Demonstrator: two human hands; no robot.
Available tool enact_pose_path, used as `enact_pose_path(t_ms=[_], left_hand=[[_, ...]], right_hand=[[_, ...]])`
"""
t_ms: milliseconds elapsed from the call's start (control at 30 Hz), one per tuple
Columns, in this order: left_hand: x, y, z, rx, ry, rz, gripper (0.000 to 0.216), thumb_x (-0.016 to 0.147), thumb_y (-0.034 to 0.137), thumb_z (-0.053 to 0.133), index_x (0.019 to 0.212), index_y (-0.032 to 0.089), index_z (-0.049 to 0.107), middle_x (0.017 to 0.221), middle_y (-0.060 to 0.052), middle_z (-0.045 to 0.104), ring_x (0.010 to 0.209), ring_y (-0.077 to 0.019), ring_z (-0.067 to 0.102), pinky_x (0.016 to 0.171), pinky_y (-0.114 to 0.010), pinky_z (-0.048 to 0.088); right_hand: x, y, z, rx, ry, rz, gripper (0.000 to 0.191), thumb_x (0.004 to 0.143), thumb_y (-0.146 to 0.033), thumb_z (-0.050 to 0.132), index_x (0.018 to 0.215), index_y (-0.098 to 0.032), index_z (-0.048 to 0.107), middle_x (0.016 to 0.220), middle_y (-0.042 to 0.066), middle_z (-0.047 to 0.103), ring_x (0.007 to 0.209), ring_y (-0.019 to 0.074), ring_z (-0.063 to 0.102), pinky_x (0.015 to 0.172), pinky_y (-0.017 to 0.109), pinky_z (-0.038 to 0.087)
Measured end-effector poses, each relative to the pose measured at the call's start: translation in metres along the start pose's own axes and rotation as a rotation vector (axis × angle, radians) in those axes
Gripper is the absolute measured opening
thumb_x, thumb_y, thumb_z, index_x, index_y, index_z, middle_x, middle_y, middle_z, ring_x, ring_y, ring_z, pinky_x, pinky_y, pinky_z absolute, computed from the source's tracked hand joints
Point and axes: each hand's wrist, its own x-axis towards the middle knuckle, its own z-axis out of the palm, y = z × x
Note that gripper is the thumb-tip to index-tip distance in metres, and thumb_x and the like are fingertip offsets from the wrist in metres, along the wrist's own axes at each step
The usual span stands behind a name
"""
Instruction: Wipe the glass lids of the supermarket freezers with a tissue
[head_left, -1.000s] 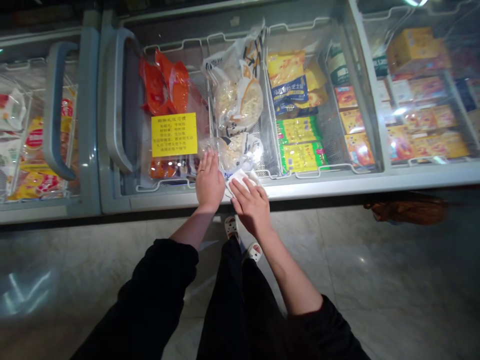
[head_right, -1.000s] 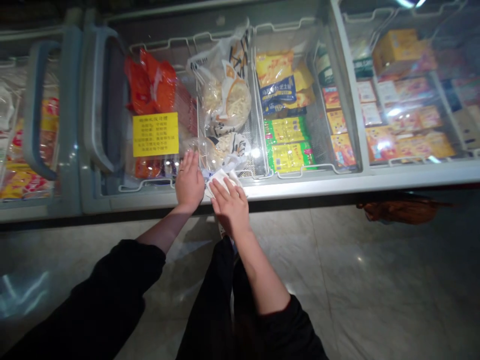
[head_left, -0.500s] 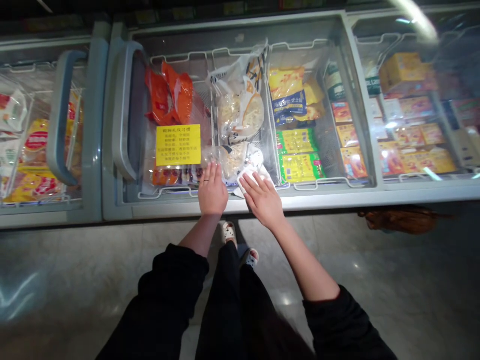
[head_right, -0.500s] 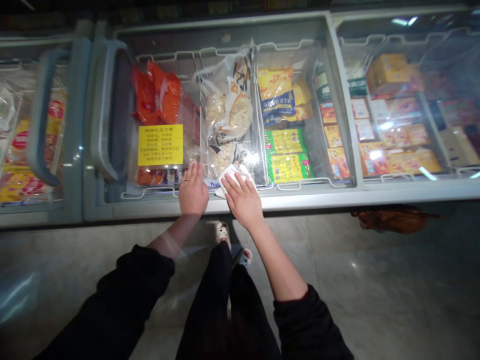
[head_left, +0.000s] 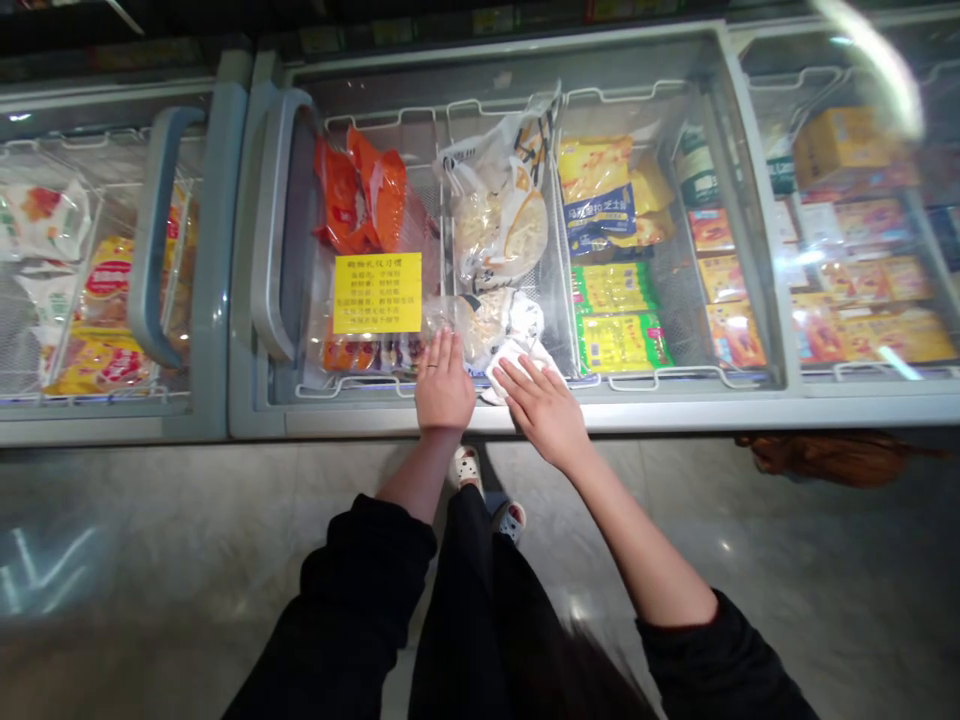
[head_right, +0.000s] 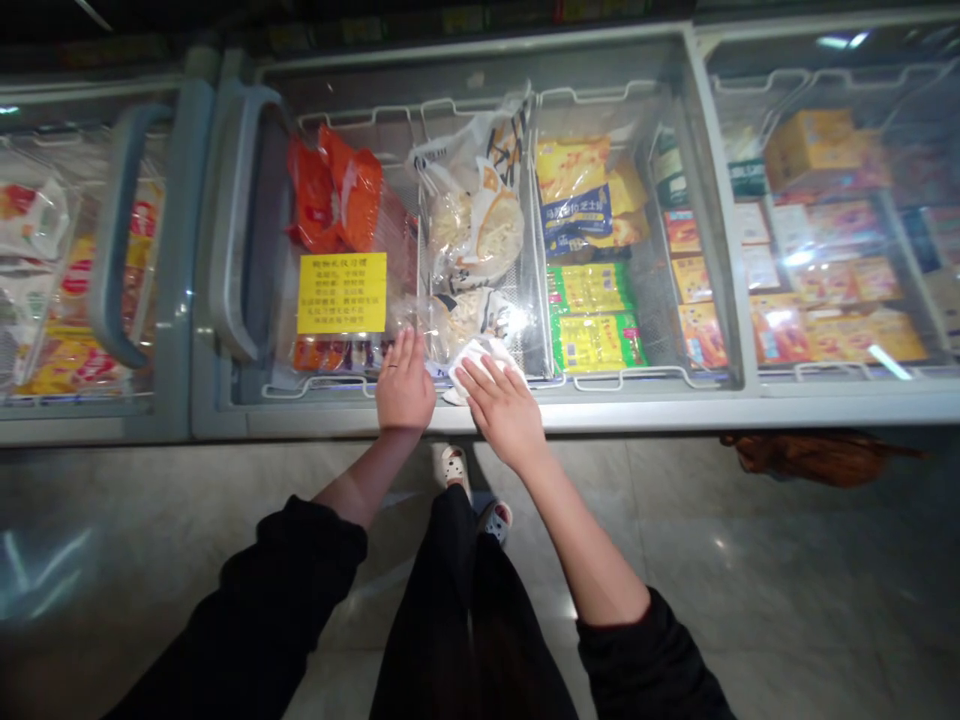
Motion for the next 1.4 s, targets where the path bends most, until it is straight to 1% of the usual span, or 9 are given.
enact_pose_path(t_ms=[233,433,567,700,800,1033,1200,1300,1400], left_hand=[[0.000,0.001,0.001,-0.027,0.027,0.001,0.065,0.098,0.010,0.046,0.163,0.015,0.051,0.171,-0.014,0.047,0.162,-0.0247,0.042,0.136,-0.048,0.033],[0.001,0.001,-0.002,-0.005,0.000,0.007,0.062,0.099,0.009,0.044,0.159,0.011,0.055,0.170,-0.016,0.048,0.162,-0.0252,0.042,0.135,-0.046,0.035],[0.001,0.001,-0.002,-0.004,-0.004,0.007,0.062,0.098,0.009,0.044,0.160,0.008,0.054,0.170,-0.017,0.048,0.161,-0.0265,0.043,0.136,-0.047,0.035],[0.001,0.000,0.000,-0.008,-0.007,0.005,0.063,0.098,0.010,0.045,0.161,0.009,0.053,0.171,-0.017,0.046,0.161,-0.0263,0.043,0.135,-0.047,0.035],[0.001,0.000,0.000,-0.016,-0.012,-0.007,0.064,0.097,0.010,0.046,0.161,0.013,0.053,0.171,-0.015,0.047,0.162,-0.0255,0.042,0.136,-0.047,0.034],[-0.002,-0.002,0.002,-0.019,-0.005,0.015,0.064,0.098,0.013,0.045,0.162,0.009,0.052,0.170,-0.018,0.046,0.162,-0.0272,0.040,0.136,-0.048,0.034],[-0.004,-0.001,0.003,-0.030,0.041,0.016,0.065,0.099,0.011,0.045,0.163,0.014,0.052,0.169,-0.015,0.049,0.161,-0.0244,0.041,0.136,-0.047,0.034],[-0.004,-0.001,0.002,-0.043,0.029,0.021,0.063,0.100,0.010,0.043,0.162,0.010,0.052,0.170,-0.017,0.047,0.162,-0.0255,0.039,0.136,-0.049,0.034],[-0.003,-0.001,0.002,-0.057,0.049,0.032,0.065,0.101,0.009,0.042,0.166,0.014,0.047,0.169,-0.015,0.048,0.162,-0.0255,0.040,0.135,-0.051,0.037]], right_hand=[[0.042,0.013,0.000,-0.049,0.117,0.260,0.058,0.114,-0.034,0.034,0.172,-0.027,0.037,0.177,0.002,0.038,0.167,0.0312,0.030,0.134,0.060,0.031],[0.029,0.001,-0.002,-0.016,-0.010,0.037,0.054,0.114,-0.031,0.038,0.167,-0.029,0.048,0.173,-0.001,0.045,0.165,0.0255,0.036,0.134,0.053,0.033],[0.004,0.024,-0.007,-0.006,0.025,0.102,0.054,0.115,-0.032,0.036,0.167,-0.028,0.047,0.172,0.002,0.047,0.163,0.0247,0.040,0.132,0.053,0.036],[0.044,0.024,-0.002,-0.022,0.131,0.231,0.057,0.114,-0.034,0.035,0.171,-0.028,0.041,0.175,0.003,0.042,0.165,0.0287,0.037,0.133,0.058,0.034],[0.071,0.007,0.002,-0.016,0.108,0.155,0.056,0.113,-0.033,0.037,0.169,-0.028,0.045,0.174,0.000,0.043,0.165,0.0286,0.036,0.134,0.056,0.033],[0.029,0.021,-0.007,-0.007,0.014,0.011,0.055,0.114,-0.033,0.040,0.168,-0.030,0.045,0.172,0.001,0.047,0.163,0.0245,0.040,0.133,0.053,0.035],[0.075,0.036,-0.011,-0.034,0.130,0.202,0.058,0.113,-0.035,0.037,0.171,-0.028,0.041,0.175,0.002,0.042,0.165,0.0286,0.035,0.133,0.058,0.033],[0.097,0.030,-0.010,-0.029,0.100,0.157,0.057,0.114,-0.035,0.037,0.170,-0.028,0.043,0.175,0.000,0.042,0.166,0.0286,0.032,0.134,0.058,0.031],[0.079,0.028,-0.012,-0.020,0.023,0.050,0.055,0.114,-0.035,0.039,0.168,-0.031,0.044,0.174,-0.001,0.044,0.166,0.0261,0.034,0.134,0.056,0.032]])
